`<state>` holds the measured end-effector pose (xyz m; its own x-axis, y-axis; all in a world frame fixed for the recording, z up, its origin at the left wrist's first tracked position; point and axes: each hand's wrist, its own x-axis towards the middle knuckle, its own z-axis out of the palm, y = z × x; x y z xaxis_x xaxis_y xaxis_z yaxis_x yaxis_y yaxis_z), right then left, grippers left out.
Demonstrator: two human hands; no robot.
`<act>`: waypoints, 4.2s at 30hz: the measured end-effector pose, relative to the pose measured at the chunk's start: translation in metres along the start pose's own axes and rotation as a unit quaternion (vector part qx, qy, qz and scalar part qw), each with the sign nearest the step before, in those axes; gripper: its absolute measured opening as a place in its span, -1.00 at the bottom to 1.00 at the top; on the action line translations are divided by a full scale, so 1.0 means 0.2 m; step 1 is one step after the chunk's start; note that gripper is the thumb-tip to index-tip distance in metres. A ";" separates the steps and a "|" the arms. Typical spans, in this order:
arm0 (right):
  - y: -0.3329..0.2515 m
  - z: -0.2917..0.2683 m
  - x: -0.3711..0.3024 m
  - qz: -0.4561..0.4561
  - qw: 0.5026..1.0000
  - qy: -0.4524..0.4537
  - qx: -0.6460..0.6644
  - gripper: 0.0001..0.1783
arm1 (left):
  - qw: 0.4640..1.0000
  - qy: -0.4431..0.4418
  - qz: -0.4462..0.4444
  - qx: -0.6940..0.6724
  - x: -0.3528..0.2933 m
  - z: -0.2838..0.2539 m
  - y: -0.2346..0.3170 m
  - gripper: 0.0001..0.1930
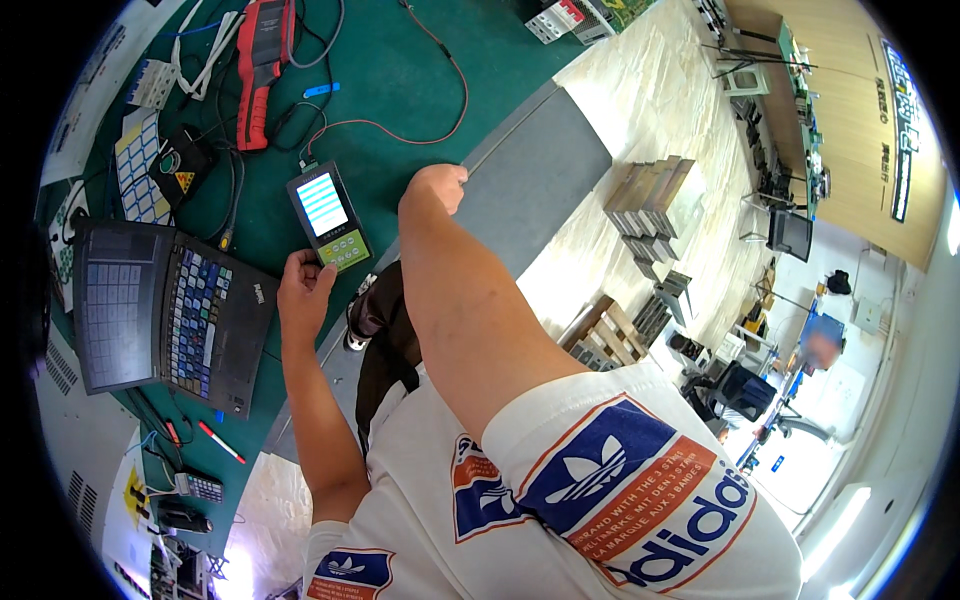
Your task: The person presses buttons on a handheld testing device, picks up a thermal imaging camera to scan a large circuit board on a workbench, and sets the camera down.
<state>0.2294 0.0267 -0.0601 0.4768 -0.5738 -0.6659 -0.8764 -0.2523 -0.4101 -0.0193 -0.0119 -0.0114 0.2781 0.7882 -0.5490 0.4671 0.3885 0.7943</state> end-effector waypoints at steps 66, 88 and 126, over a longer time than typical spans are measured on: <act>-0.05 -0.12 -0.22 0.004 0.999 -0.052 -0.012 -0.29 | 0.998 0.055 0.004 0.040 0.00 0.03 -0.01 -0.59; -0.05 -0.12 -0.21 -0.005 0.998 -0.045 -0.035 -0.27 | 0.960 0.080 -0.019 0.266 0.01 0.10 0.14 -0.30; 0.02 0.02 0.03 -0.018 1.000 0.011 -0.015 -0.25 | 0.966 0.090 0.003 0.241 0.00 0.11 0.14 -0.31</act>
<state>0.2292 0.0251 -0.0674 0.5066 -0.5815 -0.6366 -0.8605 -0.2956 -0.4148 0.0131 -0.0116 0.0044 0.1516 0.8764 -0.4571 0.8153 0.1506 0.5591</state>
